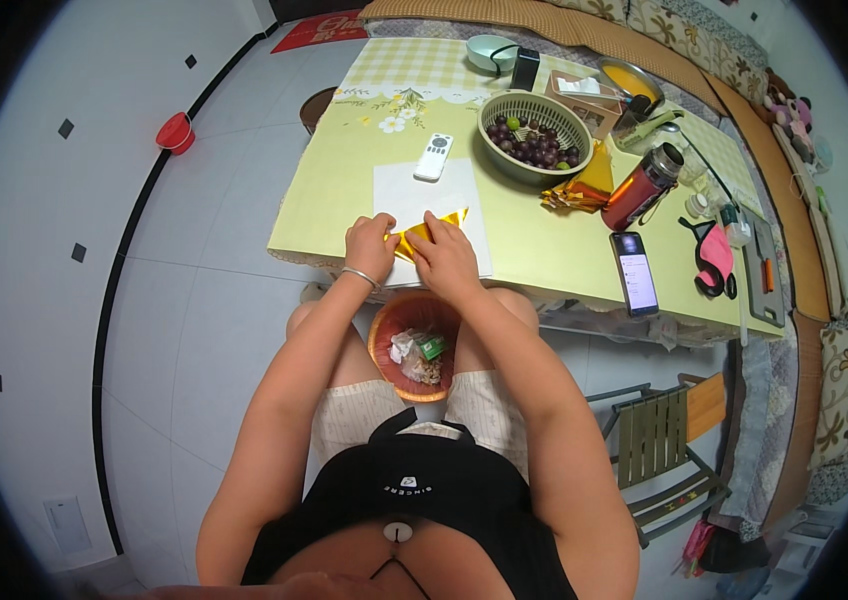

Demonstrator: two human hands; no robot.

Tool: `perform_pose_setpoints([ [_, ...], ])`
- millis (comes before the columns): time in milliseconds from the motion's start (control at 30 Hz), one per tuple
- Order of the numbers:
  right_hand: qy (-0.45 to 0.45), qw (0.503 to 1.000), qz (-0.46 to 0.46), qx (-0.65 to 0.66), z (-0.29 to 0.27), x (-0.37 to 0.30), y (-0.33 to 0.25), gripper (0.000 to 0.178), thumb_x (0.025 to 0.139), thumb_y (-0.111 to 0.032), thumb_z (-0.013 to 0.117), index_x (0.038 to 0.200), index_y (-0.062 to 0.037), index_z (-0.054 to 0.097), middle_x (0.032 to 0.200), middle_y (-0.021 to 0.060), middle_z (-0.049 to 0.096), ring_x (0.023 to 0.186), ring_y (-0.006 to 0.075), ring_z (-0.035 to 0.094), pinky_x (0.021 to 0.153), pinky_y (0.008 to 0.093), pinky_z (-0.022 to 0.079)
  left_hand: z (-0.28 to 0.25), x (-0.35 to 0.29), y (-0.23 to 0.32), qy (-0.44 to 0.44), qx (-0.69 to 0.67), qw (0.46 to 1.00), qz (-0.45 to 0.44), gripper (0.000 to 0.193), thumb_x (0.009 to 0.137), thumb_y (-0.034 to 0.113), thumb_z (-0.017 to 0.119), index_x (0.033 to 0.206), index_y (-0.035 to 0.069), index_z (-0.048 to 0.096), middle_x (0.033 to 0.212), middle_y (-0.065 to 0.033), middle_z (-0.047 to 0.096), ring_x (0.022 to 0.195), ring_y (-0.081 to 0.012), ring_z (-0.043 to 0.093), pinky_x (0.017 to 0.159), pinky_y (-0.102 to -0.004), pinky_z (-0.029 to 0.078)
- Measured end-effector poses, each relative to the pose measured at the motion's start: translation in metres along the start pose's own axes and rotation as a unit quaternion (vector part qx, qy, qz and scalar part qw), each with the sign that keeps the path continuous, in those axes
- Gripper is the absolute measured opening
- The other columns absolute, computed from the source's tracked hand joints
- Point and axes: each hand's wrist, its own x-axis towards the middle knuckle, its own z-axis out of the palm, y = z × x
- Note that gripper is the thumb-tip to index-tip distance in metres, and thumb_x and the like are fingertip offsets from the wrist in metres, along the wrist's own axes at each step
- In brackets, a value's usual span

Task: The person sits on the floor and folds a sheet of white paper with a gold strip into a triangular shape. They repeatedly fold the paper, crease the edges, and adjust the alignment to form a compact triangle.

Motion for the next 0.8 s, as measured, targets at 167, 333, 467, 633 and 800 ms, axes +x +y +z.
perform_pose_setpoints([
  [167, -0.004, 1.0, -0.002, -0.012, 0.001, 0.0, 0.0, 0.039, 0.085, -0.017, 0.065, 0.124, -0.0168, 0.069, 0.142, 0.0198, 0.052, 0.123, 0.0369, 0.053, 0.105, 0.0447, 0.042, 0.002, 0.001, 0.0, 0.0, 0.016, 1.0, -0.005, 0.025, 0.078, 0.011, 0.077, 0.099, 0.007, 0.067, 0.086, -0.0087, 0.07, 0.088, -0.0309, 0.062, 0.081, -0.0436, 0.047],
  [333, 0.001, 1.0, -0.006, -0.016, 0.002, -0.001, 0.0, 0.041, 0.084, -0.016, 0.065, 0.125, -0.0162, 0.068, 0.142, 0.02, 0.052, 0.123, 0.037, 0.053, 0.105, 0.0446, 0.042, -0.002, 0.002, 0.005, -0.006, 0.037, 0.999, -0.012, 0.024, 0.076, 0.01, 0.077, 0.098, 0.007, 0.067, 0.086, -0.0099, 0.069, 0.088, -0.0324, 0.062, 0.081, -0.0435, 0.047],
  [467, 0.001, 1.0, -0.005, -0.017, 0.0, -0.001, 0.0, 0.039, 0.084, -0.018, 0.064, 0.122, -0.0143, 0.069, 0.14, 0.0228, 0.052, 0.121, 0.0384, 0.053, 0.105, 0.046, 0.041, -0.017, -0.005, 0.021, 0.071, 0.094, 0.99, 0.071, 0.021, 0.075, 0.01, 0.074, 0.095, 0.007, 0.068, 0.091, -0.0104, 0.068, 0.089, -0.0321, 0.062, 0.081, -0.0433, 0.048],
  [633, 0.005, 1.0, -0.013, -0.024, 0.0, 0.0, -0.003, 0.037, 0.085, -0.018, 0.063, 0.121, -0.0136, 0.07, 0.138, 0.0233, 0.053, 0.12, 0.0386, 0.053, 0.105, 0.0462, 0.042, -0.015, -0.025, -0.005, 0.037, 0.118, 0.969, 0.216, 0.017, 0.078, 0.011, 0.067, 0.094, 0.005, 0.067, 0.093, -0.0098, 0.065, 0.087, -0.0299, 0.062, 0.08, -0.0423, 0.049],
  [800, 0.001, 1.0, -0.012, -0.029, -0.001, 0.0, -0.003, 0.037, 0.085, -0.019, 0.064, 0.122, -0.0129, 0.069, 0.138, 0.0234, 0.053, 0.12, 0.0388, 0.053, 0.105, 0.0461, 0.042, -0.018, -0.043, 0.003, 0.105, 0.063, 0.974, 0.19, 0.015, 0.079, 0.012, 0.065, 0.091, 0.004, 0.066, 0.09, -0.0088, 0.065, 0.083, -0.0287, 0.061, 0.077, -0.0423, 0.048],
])
